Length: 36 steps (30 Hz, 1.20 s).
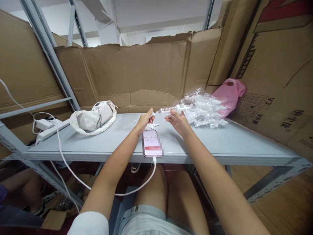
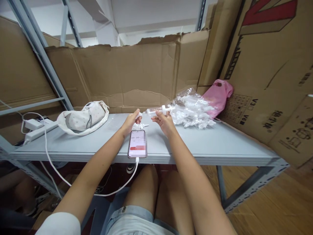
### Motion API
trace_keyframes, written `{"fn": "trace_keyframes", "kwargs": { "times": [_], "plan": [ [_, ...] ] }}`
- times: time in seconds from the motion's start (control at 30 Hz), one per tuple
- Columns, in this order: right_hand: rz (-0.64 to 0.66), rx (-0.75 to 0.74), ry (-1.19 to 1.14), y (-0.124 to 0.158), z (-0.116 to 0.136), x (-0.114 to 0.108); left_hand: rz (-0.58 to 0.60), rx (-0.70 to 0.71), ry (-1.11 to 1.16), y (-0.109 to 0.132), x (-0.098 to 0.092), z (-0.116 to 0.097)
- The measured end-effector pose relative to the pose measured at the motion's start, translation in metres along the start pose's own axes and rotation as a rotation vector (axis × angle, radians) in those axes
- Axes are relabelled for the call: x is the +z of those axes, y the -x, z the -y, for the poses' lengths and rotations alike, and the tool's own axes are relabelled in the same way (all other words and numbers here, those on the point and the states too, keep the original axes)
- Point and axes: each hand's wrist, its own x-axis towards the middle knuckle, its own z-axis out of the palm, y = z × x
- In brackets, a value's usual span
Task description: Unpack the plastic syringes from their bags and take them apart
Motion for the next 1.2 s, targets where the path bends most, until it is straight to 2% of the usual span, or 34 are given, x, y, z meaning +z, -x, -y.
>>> {"fn": "trace_keyframes", "kwargs": {
  "times": [0.07, 0.17, 0.23, 0.5, 0.67, 0.8, 1.03, 1.2],
  "plan": [
    [-0.013, -0.007, -0.018, -0.001, -0.001, -0.001, -0.104, 0.003, -0.083, 0.0, -0.005, 0.0],
    [-0.045, -0.01, -0.026, -0.004, -0.004, -0.003, -0.254, 0.049, -0.431, 0.0, -0.013, 0.001],
    [-0.06, -0.009, -0.017, -0.005, -0.005, -0.005, -0.298, 0.028, -0.621, -0.001, -0.018, 0.005],
    [-0.03, -0.007, 0.053, -0.006, -0.008, -0.008, -0.269, -0.18, -0.812, -0.008, -0.034, 0.02],
    [-0.041, -0.003, 0.066, -0.006, -0.008, -0.008, -0.075, -0.273, -1.086, -0.008, -0.042, 0.02],
    [-0.041, 0.0, 0.084, -0.007, -0.009, -0.009, 0.056, -0.349, -1.121, -0.008, -0.042, 0.016],
    [-0.017, -0.012, 0.109, -0.01, -0.014, -0.013, 0.005, -0.325, -1.01, -0.009, -0.042, 0.014],
    [-0.035, 0.006, 0.044, -0.012, -0.014, -0.011, 0.021, -0.293, -0.993, -0.008, -0.044, 0.016]
  ]
}}
